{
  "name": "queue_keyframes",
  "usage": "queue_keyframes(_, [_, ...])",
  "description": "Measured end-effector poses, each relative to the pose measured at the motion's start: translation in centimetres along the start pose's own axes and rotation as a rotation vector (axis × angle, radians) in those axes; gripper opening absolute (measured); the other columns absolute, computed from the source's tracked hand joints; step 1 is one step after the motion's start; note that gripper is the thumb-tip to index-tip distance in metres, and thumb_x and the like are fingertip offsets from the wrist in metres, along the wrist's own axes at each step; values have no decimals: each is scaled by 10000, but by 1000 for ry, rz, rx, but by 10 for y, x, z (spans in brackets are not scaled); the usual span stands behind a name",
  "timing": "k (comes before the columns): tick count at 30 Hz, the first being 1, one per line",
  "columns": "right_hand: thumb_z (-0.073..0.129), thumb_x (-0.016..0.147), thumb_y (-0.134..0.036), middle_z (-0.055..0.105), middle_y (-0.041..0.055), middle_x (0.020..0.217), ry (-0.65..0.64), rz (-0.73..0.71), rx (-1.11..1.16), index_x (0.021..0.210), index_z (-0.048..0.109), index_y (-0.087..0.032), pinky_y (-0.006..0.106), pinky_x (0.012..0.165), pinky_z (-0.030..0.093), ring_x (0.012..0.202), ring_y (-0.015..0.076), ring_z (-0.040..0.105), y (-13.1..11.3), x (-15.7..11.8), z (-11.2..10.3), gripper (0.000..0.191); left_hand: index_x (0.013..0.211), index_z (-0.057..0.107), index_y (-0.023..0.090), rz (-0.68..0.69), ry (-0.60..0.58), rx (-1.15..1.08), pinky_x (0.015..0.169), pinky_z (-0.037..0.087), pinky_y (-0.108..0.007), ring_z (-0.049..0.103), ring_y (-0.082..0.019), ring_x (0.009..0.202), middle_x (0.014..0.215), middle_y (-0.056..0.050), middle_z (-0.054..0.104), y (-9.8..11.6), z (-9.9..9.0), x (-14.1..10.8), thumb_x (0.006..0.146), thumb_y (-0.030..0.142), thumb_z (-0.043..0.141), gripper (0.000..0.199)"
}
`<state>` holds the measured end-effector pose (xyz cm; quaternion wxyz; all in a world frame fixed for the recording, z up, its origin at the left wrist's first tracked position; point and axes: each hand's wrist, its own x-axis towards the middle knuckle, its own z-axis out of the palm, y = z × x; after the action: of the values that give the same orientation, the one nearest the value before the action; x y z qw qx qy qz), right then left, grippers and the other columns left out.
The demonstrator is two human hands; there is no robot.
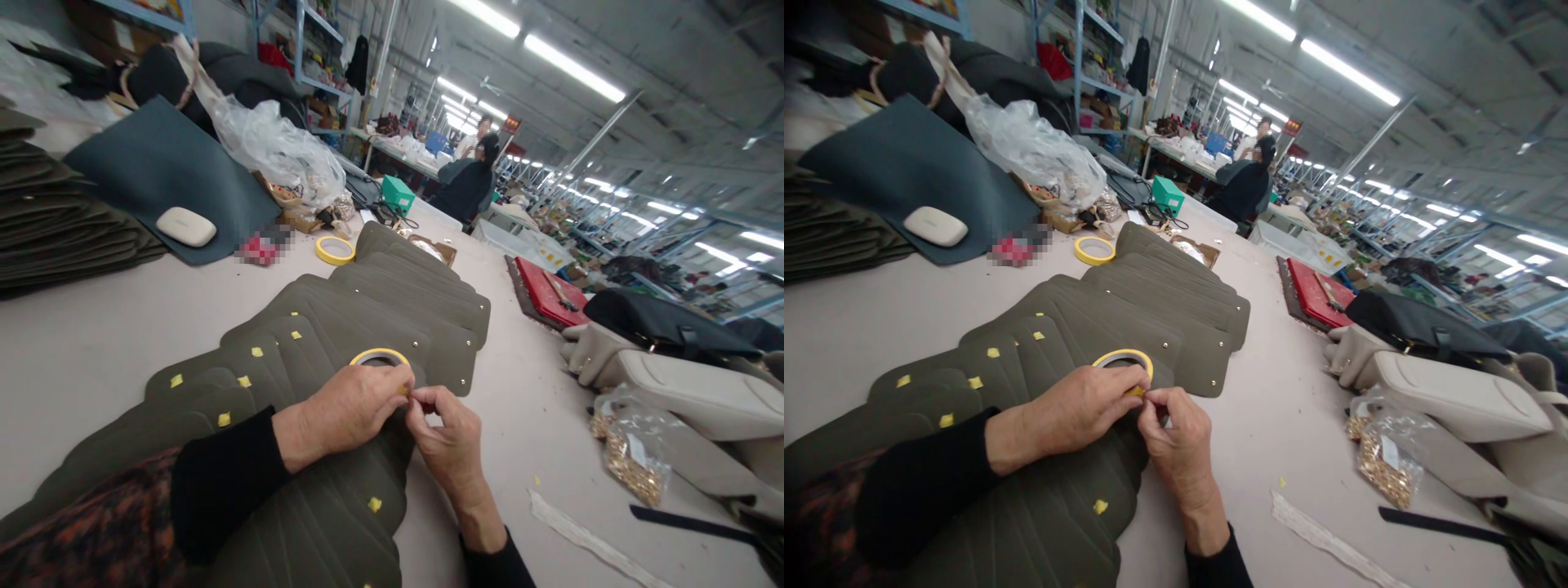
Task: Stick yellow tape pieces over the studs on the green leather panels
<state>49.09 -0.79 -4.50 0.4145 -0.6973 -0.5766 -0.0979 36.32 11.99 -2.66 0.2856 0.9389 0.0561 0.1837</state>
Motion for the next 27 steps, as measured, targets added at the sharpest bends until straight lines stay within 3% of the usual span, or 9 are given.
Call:
queue_keyframes(5, [557, 775, -160, 649, -1, 641, -11, 151, 27, 761, 671, -177, 225, 562, 464, 540, 111, 572, -7, -2, 2, 117, 878, 519, 184, -18, 11, 140, 666, 435, -249, 580, -158, 764, 837, -14, 595, 0, 3, 2, 913, 138, 430, 106])
queue_keyframes(9, [601, 769, -272, 621, -11, 559, -60, 525, 312, 718, 659, -166, 228, 488, 469, 480, 117, 558, -8, 4, 3, 131, 872, 523, 187, 35, 40, 280, 605, 422, -265, 545, -167, 707, 829, -22, 569, 4, 3, 0, 909, 137, 411, 128])
queue_keyframes(12, [679, 700, -359, 563, -29, 482, 3, 816, 547, 661, 629, -153, 236, 423, 471, 410, 110, 522, 7, 7, 0, 215, 893, 523, 190, 76, 90, 330, 617, 442, -281, 546, -179, 737, 850, -27, 566, 8, 2, -2, 925, 160, 399, 131])
queue_keyframes(15, [755, 631, -392, 579, -18, 505, -68, 954, 653, 688, 651, -128, 233, 421, 479, 415, 98, 519, 24, 5, -6, 289, 916, 526, 187, 55, 34, 370, 631, 463, -287, 561, -183, 754, 851, -25, 577, 7, 3, -3, 929, 147, 410, 123])
queue_keyframes(19, [755, 649, -423, 613, -1, 558, -222, 933, 601, 753, 686, -111, 204, 422, 449, 418, 79, 515, 32, 0, -7, 336, 905, 533, 184, -25, -98, 435, 603, 470, -296, 572, -203, 756, 839, -35, 596, 1, 5, -4, 908, 122, 460, 96])
queue_keyframes(27, [582, 778, -394, 645, 17, 574, -234, 640, 130, 720, 688, -162, 236, 464, 439, 493, 142, 565, 25, 1, 5, 262, 894, 541, 178, -60, -176, 439, 619, 491, -321, 583, -224, 774, 857, -59, 614, 3, 6, -2, 891, 113, 485, 86])
